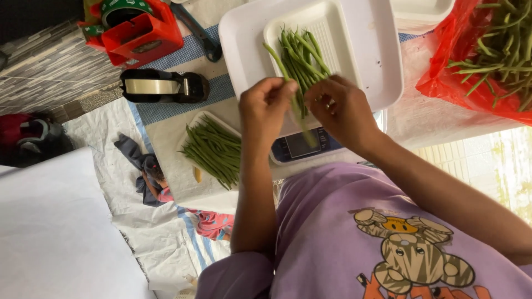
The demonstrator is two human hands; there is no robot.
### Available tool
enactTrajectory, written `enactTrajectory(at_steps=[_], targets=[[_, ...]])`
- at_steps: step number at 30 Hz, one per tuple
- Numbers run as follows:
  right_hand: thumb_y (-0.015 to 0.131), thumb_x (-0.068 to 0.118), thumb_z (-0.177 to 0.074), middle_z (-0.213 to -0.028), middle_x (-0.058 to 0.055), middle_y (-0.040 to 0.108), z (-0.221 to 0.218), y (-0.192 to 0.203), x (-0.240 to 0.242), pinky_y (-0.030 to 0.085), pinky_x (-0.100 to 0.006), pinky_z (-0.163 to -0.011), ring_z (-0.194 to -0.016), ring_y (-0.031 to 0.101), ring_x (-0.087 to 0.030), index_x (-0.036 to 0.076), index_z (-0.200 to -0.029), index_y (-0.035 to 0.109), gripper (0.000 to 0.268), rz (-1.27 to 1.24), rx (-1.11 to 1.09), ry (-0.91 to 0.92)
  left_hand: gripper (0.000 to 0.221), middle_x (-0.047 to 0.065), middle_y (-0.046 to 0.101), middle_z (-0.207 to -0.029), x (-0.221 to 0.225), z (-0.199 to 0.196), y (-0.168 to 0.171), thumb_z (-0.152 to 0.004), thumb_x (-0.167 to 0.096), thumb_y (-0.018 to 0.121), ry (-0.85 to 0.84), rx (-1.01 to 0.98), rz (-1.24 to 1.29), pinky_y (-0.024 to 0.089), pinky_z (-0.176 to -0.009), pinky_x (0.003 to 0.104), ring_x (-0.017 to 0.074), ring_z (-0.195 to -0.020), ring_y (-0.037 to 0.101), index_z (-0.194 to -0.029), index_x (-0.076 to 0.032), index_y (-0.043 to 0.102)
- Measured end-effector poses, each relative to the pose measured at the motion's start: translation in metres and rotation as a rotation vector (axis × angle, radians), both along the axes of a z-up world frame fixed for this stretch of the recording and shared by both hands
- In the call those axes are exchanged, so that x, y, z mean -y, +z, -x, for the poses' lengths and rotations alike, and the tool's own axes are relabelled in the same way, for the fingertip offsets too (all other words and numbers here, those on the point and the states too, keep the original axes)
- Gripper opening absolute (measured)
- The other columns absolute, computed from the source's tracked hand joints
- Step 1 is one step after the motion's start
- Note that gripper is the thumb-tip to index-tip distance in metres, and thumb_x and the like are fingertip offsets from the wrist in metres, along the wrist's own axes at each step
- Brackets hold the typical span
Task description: Sorting green beans from a bulk bag, aligning them into bundles, and weighing them on a digital scale for packaging.
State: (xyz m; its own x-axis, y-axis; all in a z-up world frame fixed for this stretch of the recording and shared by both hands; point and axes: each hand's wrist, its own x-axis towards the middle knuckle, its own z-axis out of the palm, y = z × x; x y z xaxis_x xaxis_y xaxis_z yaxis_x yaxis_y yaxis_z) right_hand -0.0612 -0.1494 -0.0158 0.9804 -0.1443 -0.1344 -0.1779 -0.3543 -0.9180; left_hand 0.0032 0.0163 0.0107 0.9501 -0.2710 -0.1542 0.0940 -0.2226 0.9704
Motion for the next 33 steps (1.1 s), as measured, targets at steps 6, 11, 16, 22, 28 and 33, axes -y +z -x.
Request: enactTrajectory(at_steps=[6, 11, 16, 22, 28, 33], targets=[[0.086, 0.057, -0.084, -0.142, -0.023, 0.041, -0.035, -0.021, -0.013, 0.049, -0.053, -0.097, -0.124, 0.045, -0.04, 0.004, -0.155, 0.032, 0.103, 0.797, -0.102, 0.035, 0.029, 0.003, 0.08, -0.085, -0.009, -0.019, -0.012, -0.094, -0.028, 0.069, 0.041, -0.047, -0.182, 0.06, -0.062, 0.024, 0.0097, -0.072, 0.07, -0.114, -0.008, 0.079], [0.072, 0.051, -0.094, -0.124, -0.025, 0.051, -0.043, -0.04, -0.016, 0.044, -0.046, -0.097, -0.106, 0.051, -0.04, -0.005, -0.16, 0.023, 0.1, 0.967, -0.113, 0.111, 0.031, 0.008, 0.081, -0.092, 0.006, -0.023, -0.026, -0.092, -0.027, 0.071, 0.021, 0.072, -0.252, 0.06, -0.072, 0.034, 0.0192, -0.083, 0.076, -0.113, -0.005, 0.076], [0.069, 0.019, -0.088, -0.123, -0.027, 0.05, -0.047, -0.021, -0.018, 0.055, -0.054, -0.06, -0.098, 0.059, -0.049, 0.003, -0.158, 0.021, 0.087, 0.68, -0.196, 0.051, 0.025, 0.003, 0.081, -0.088, 0.015, -0.032, -0.037, -0.09, -0.029, 0.073, 0.079, 0.114, -0.327, 0.061, -0.073, 0.035, 0.0181, -0.083, 0.078, -0.108, -0.012, 0.076], [0.068, 0.003, -0.081, -0.098, -0.023, 0.061, -0.05, 0.0, 0.001, 0.046, -0.044, -0.042, -0.06, 0.06, -0.037, 0.001, -0.141, 0.032, 0.07, 0.445, -0.123, 0.013, 0.019, 0.0, 0.079, -0.08, 0.023, -0.037, -0.042, -0.091, -0.027, 0.072, 0.052, 0.136, -0.393, 0.056, -0.066, 0.037, 0.0194, -0.072, 0.075, -0.105, -0.013, 0.074], [0.063, -0.004, -0.085, -0.077, -0.015, 0.057, -0.047, 0.017, 0.01, 0.04, -0.04, -0.039, -0.05, 0.054, -0.028, 0.0, -0.142, 0.029, 0.066, 0.293, -0.067, -0.01, 0.016, -0.001, 0.077, -0.073, 0.037, -0.038, -0.054, -0.088, -0.028, 0.076, 0.053, 0.22, -0.474, 0.05, -0.057, 0.042, 0.0241, -0.065, 0.073, -0.089, -0.014, 0.067], [0.069, 0.003, -0.089, -0.141, -0.034, 0.05, -0.045, -0.015, 0.015, 0.053, -0.054, -0.092, -0.122, 0.055, -0.049, -0.007, -0.152, 0.025, 0.078, 0.342, 0.066, 0.09, 0.014, 0.003, 0.075, -0.071, 0.04, -0.04, -0.053, -0.089, -0.018, 0.073, 0.061, 0.269, -0.518, 0.047, -0.052, 0.045, 0.0279, -0.062, 0.069, -0.078, -0.013, 0.068]])
